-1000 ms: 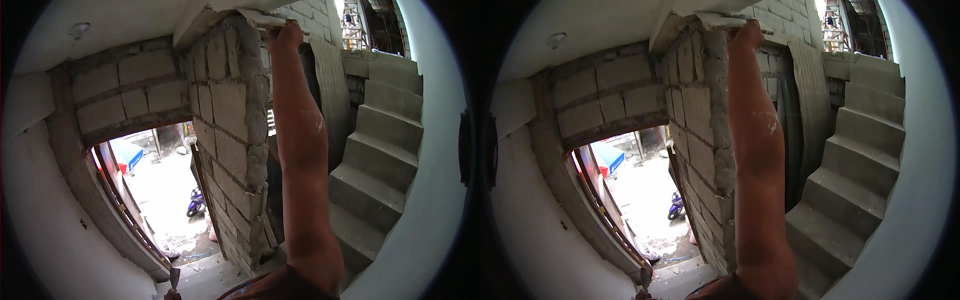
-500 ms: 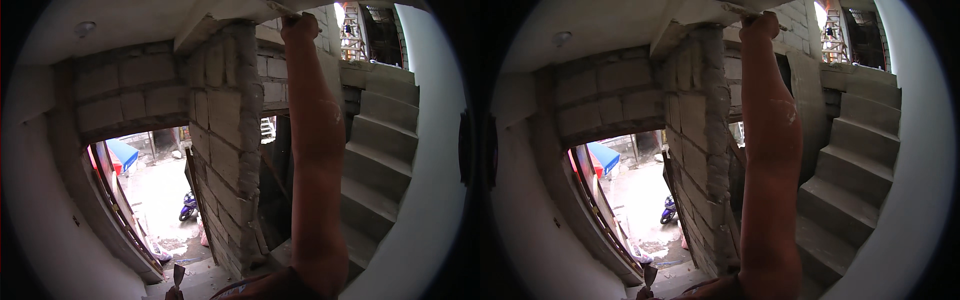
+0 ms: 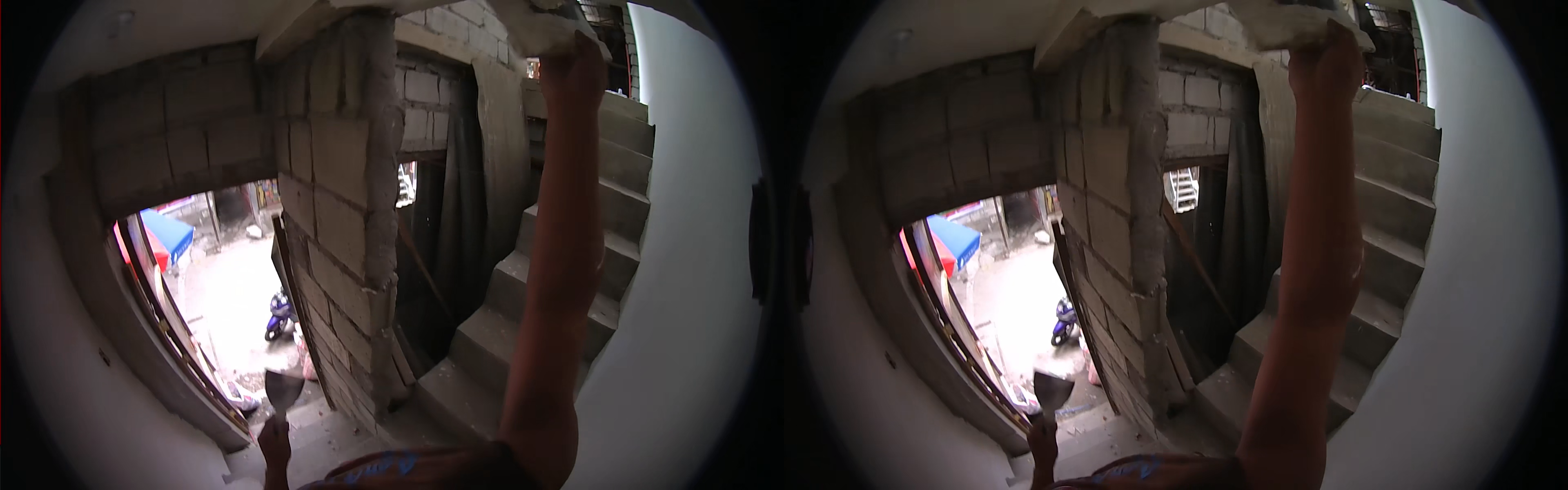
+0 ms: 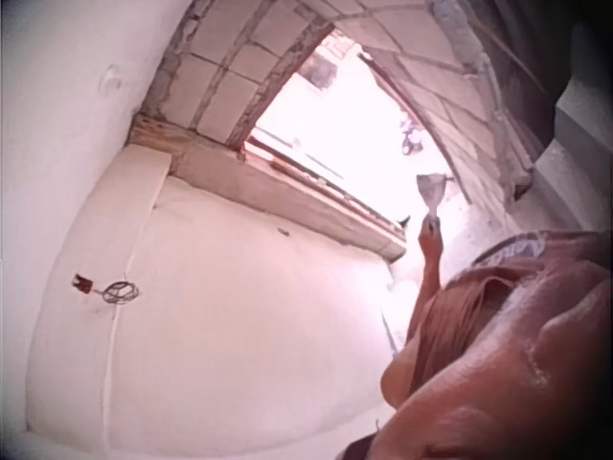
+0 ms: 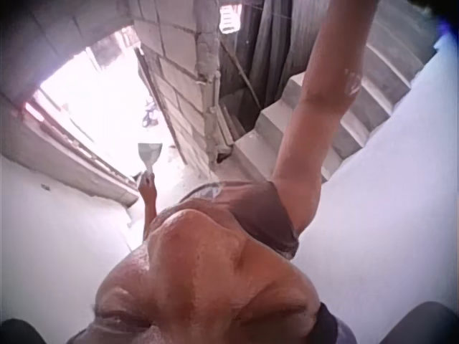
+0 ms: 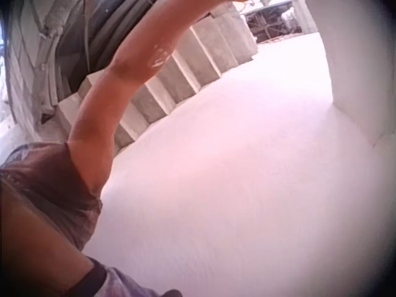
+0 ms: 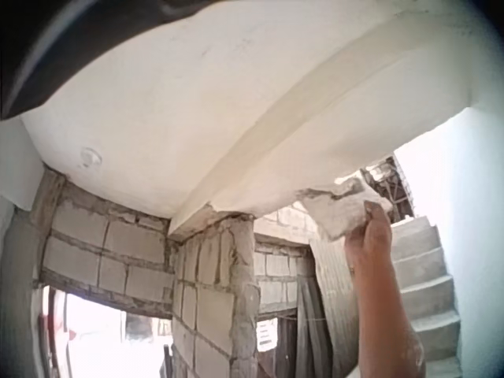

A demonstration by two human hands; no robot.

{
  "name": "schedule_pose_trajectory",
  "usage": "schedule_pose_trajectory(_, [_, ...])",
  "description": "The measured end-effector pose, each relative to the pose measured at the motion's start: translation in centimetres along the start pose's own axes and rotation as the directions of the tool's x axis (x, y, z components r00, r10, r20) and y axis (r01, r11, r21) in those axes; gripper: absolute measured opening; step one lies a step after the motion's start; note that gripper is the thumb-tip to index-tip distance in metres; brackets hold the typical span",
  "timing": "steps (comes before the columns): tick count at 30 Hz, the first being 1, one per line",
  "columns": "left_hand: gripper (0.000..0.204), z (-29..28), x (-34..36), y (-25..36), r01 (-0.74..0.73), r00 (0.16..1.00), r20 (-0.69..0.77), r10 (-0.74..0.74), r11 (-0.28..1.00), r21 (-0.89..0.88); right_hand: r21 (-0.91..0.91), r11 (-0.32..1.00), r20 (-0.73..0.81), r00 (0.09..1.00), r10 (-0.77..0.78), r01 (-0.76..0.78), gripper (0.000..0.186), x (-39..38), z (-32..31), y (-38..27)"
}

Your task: The person scoops plaster compound from a board onto putty knives, then applies and smooths the compound along the overhead concrete beams and wall edges.

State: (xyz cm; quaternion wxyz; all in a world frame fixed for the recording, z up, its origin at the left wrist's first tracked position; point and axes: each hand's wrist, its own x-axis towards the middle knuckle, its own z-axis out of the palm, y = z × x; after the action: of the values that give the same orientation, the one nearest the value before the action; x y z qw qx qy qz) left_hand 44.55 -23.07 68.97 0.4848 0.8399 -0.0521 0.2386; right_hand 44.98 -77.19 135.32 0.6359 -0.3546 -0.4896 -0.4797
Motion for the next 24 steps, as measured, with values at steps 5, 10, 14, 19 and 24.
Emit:
schedule_pose_trajectory(5, [0.026,-0.5,10.2,9.6,0.150,0.962,0.260,-0.077,0.950,-0.274,-0.619,0.783,-0.025,0.998,0.064,-0.066,0.031,-19.5,2.6,5.8])
schedule_pose_trajectory(10, [0.017,-2.0,16.8,18.1,0.215,0.928,0.372,0.022,0.783,-0.584,-0.689,0.697,0.550,0.770,0.324,0.199,0.030,-33.1,8.6,8.9])
schedule_pose_trajectory(14, [0.013,-4.4,16.4,19.9,0.334,0.901,0.430,-0.049,0.711,-0.618,-0.627,0.768,0.534,0.644,0.547,-0.132,0.038,-38.4,8.6,11.5])
schedule_pose_trajectory(19, [0.020,-7.5,14.1,19.0,0.241,0.920,0.391,0.015,0.765,-0.597,-0.811,0.504,0.280,0.558,0.781,-0.297,0.032,-42.0,6.8,13.2])
schedule_pose_trajectory(24, [0.032,-7.8,14.3,19.4,-0.259,0.965,-0.012,0.263,0.937,-0.236,-0.010,0.369,-0.240,0.360,0.901,-0.929,0.027,-48.3,4.6,17.9])
